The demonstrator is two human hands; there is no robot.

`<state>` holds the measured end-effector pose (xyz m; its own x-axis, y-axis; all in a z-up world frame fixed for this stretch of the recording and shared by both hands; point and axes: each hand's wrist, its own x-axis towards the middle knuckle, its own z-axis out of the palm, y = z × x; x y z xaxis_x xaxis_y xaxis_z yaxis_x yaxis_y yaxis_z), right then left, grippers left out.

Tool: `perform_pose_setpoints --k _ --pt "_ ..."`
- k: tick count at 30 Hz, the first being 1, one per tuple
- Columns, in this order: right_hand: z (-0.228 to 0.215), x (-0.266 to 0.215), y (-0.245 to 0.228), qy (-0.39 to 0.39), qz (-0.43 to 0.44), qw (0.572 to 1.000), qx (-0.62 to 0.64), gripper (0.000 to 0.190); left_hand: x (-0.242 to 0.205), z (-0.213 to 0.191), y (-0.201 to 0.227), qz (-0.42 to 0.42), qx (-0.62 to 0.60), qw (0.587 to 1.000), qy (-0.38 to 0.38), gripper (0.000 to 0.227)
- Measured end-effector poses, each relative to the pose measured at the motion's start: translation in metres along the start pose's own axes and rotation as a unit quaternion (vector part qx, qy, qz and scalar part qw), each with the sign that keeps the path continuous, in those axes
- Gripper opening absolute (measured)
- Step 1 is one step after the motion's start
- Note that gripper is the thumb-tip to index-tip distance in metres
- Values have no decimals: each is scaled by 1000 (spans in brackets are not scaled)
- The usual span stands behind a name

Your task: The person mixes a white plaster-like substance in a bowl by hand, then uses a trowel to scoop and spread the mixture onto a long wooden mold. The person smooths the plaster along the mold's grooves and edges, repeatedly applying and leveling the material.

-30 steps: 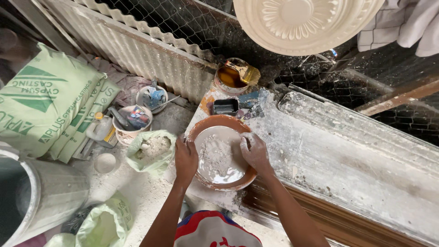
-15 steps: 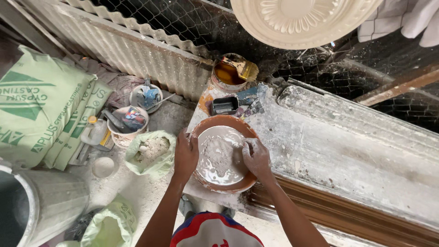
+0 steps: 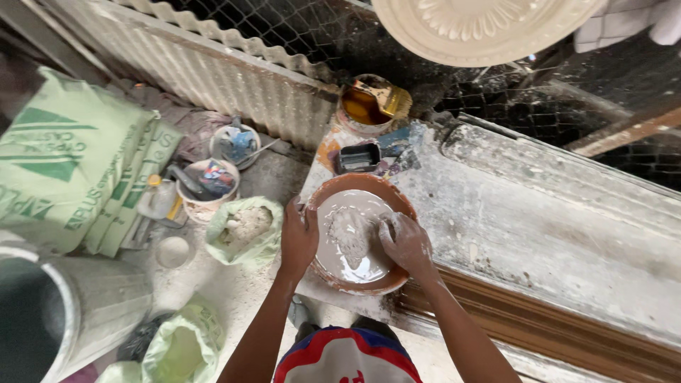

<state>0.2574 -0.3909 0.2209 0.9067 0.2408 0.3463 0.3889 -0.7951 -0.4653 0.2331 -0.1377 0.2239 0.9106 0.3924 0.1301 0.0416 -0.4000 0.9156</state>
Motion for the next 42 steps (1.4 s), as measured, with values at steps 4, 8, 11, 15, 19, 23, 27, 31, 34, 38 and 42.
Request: perform_pose_setpoints --k 4,8,11,15,19,23,27,31,34,38,42 --pt "5 -1 12 -23 -62 997 -43 30 -1 0 5 -48 5 999 0 49" --pt "14 -6 28 -37 -105 992 -62 34 -8 1 6 -70 58 995 42 47" --pt "21 -8 39 -48 -79 995 -33 50 -24 10 4 3 87 991 107 49" --pt "24 -7 47 -48 -95 994 -2 51 -50 29 -1 -14 33 988 151 48" --pt "19 -1 44 -112 -91 990 7 51 -53 34 -9 -42 25 981 187 42" --pt "11 4 39 -186 -90 978 -19 48 -50 36 -13 -37 45 979 193 41" --pt "12 -1 35 -186 -99 976 -56 48 -50 33 -10 -51 40 983 171 42" --pt "17 -2 38 -180 -84 978 -55 49 -44 27 2 -91 30 987 132 41" --pt "19 -1 37 -169 -118 975 -77 56 -46 22 9 -42 2 991 130 43" --pt "13 17 25 -295 -36 949 -109 63 -44 19 12 -40 -7 993 110 42" --pt "21 50 16 -370 46 926 -55 69 -44 18 9 -44 -4 995 90 41"
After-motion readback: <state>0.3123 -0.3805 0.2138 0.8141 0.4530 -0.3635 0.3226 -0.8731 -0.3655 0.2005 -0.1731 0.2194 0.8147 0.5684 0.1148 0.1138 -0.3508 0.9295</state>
